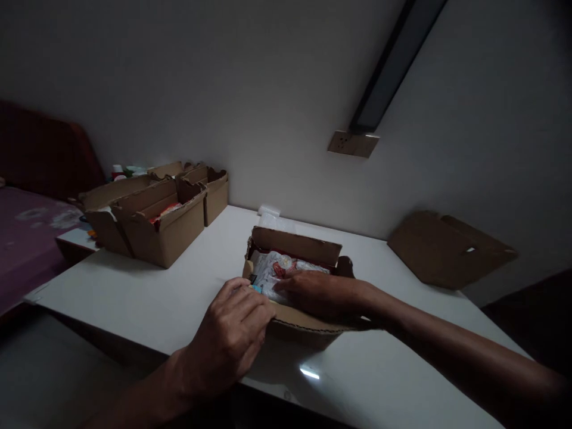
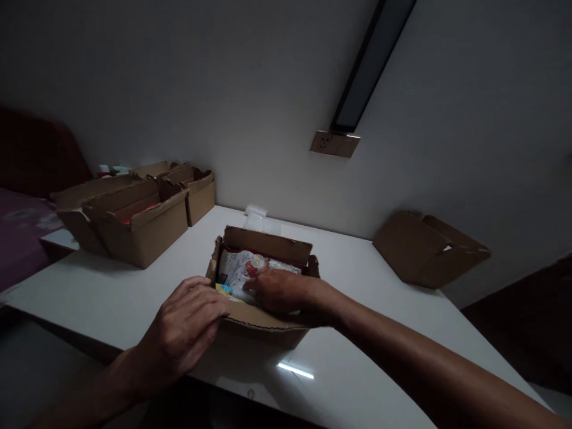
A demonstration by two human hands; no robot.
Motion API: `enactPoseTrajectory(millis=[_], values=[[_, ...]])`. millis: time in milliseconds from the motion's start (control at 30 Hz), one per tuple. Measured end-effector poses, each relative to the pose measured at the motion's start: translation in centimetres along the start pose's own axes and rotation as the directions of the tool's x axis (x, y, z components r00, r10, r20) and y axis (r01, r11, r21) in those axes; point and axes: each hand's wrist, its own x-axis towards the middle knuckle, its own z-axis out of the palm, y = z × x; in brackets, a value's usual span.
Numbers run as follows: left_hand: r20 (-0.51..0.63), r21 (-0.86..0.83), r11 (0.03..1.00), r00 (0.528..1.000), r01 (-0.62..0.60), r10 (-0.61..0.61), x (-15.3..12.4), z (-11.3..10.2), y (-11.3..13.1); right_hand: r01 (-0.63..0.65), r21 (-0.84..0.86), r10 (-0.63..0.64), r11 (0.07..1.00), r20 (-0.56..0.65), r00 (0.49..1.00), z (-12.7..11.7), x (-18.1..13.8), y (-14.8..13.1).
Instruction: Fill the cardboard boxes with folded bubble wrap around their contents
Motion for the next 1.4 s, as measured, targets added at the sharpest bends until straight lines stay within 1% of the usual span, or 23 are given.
enactPoseTrajectory(millis=[33,100,133,167,200,233,300,333,367,433,467,500,567,667,733,833,900,967,1033,1133,1267,1333,1400], values=[[-0.035,-0.007,1.0,0.999,0.008,-0.008,-0.1,0.1,0.0,0.01,0.034,-0.009,0.999,-0.013,1.0,-0.3,-0.4,0.2],[-0.153,0.002,0.999,0.987,0.049,-0.048,-0.5,0.1,-0.1,0.013,0.115,0.007,0.993,-0.17,0.985,-1.2,-2.3,0.7],[-0.228,0.015,0.996,0.97,0.086,-0.081,-0.9,0.1,-0.4,-0.006,0.166,0.056,0.986,-0.299,0.953,-1.4,-3.9,1.1],[-0.3,0.025,0.99,0.946,0.138,-0.125,-1.5,0.1,-0.8,-0.043,0.222,0.14,0.974,-0.442,0.886,-1.4,-5.9,1.5],[-0.353,0.024,0.978,0.917,0.207,-0.186,-2.2,0.2,-1.3,-0.099,0.28,0.246,0.955,-0.56,0.791,-1.0,-8.1,1.9],[-0.375,0.006,0.958,0.888,0.288,-0.265,-3.0,0.3,-1.9,-0.163,0.339,0.359,0.926,-0.664,0.656,-0.1,-10.3,2.4],[-0.338,-0.074,0.89,0.829,0.45,-0.446,-5.2,0.7,-3.2,-0.321,0.468,0.566,0.823,-0.715,0.41,3.1,-13.9,3.1],[-0.283,-0.122,0.843,0.796,0.524,-0.536,-6.3,1.1,-3.8,-0.344,0.537,0.634,0.77,-0.703,0.323,5.3,-15.1,3.3],[-0.22,-0.169,0.791,0.76,0.588,-0.612,-7.5,1.7,-4.4,-0.327,0.604,0.686,0.727,-0.655,0.316,7.7,-15.5,3.4],[-0.116,-0.256,0.688,0.685,0.679,-0.719,-9.4,3.0,-5.2,-0.269,0.706,0.734,0.655,-0.51,0.447,12.3,-14.4,3.0],[-0.076,-0.297,0.638,0.648,0.711,-0.758,-10.0,3.7,-5.4,-0.232,0.732,0.724,0.64,-0.474,0.501,14.2,-13.0,2.6],[-0.03,-0.343,0.589,0.618,0.732,-0.785,-10.2,4.3,-5.6,-0.193,0.743,0.706,0.641,-0.471,0.529,15.5,-11.2,2.2],[0.058,-0.444,0.496,0.576,0.746,-0.815,-9.5,5.5,-5.8,-0.112,0.762,0.671,0.638,-0.479,0.565,16.5,-7.7,1.5],[0.145,-0.572,0.379,0.544,0.727,-0.826,-6.4,7.2,-5.5,-0.064,0.794,0.682,0.604,-0.474,0.558,15.8,-5.2,1.7],[0.166,-0.619,0.357,0.561,0.699,-0.811,-4.2,8.7,-4.8,-0.082,0.818,0.728,0.57,-0.456,0.511,15.9,-6.1,2.8],[0.175,-0.639,0.438,0.674,0.632,-0.718,-2.5,11.3,-3.0,-0.107,0.848,0.803,0.519,-0.44,0.402,18.2,-10.4,4.8],[0.17,-0.613,0.51,0.731,0.604,-0.661,-2.5,12.6,-1.7,-0.141,0.859,0.834,0.493,-0.419,0.359,20.2,-13.4,5.8],[0.175,-0.577,0.542,0.741,0.611,-0.649,-3.3,13.2,-0.9,-0.174,0.857,0.84,0.485,-0.401,0.366,21.6,-14.9,6.4],[0.175,-0.541,0.541,0.715,0.644,-0.676,-4.3,12.8,-0.9,-0.168,0.847,0.817,0.505,-0.406,0.409,21.6,-14.2,6.9],[0.122,-0.491,0.537,0.664,0.686,-0.738,-5.6,11.1,-2.4,-0.067,0.822,0.732,0.566,-0.464,0.498,19.5,-9.2,8.3],[-0.008,-0.406,0.57,0.621,0.714,-0.784,-6.6,9.3,-5.7,0.107,0.736,0.554,0.668,-0.589,0.588,15.4,0.9,10.9],[-0.069,-0.376,0.558,0.578,0.74,-0.813,-7.1,9.1,-7.1,0.134,0.683,0.491,0.718,-0.633,0.599,14.2,5.9,11.8],[-0.076,-0.368,0.525,0.538,0.767,-0.84,-7.5,9.2,-8.3,0.124,0.646,0.47,0.754,-0.661,0.585,13.7,10.3,12.2]])
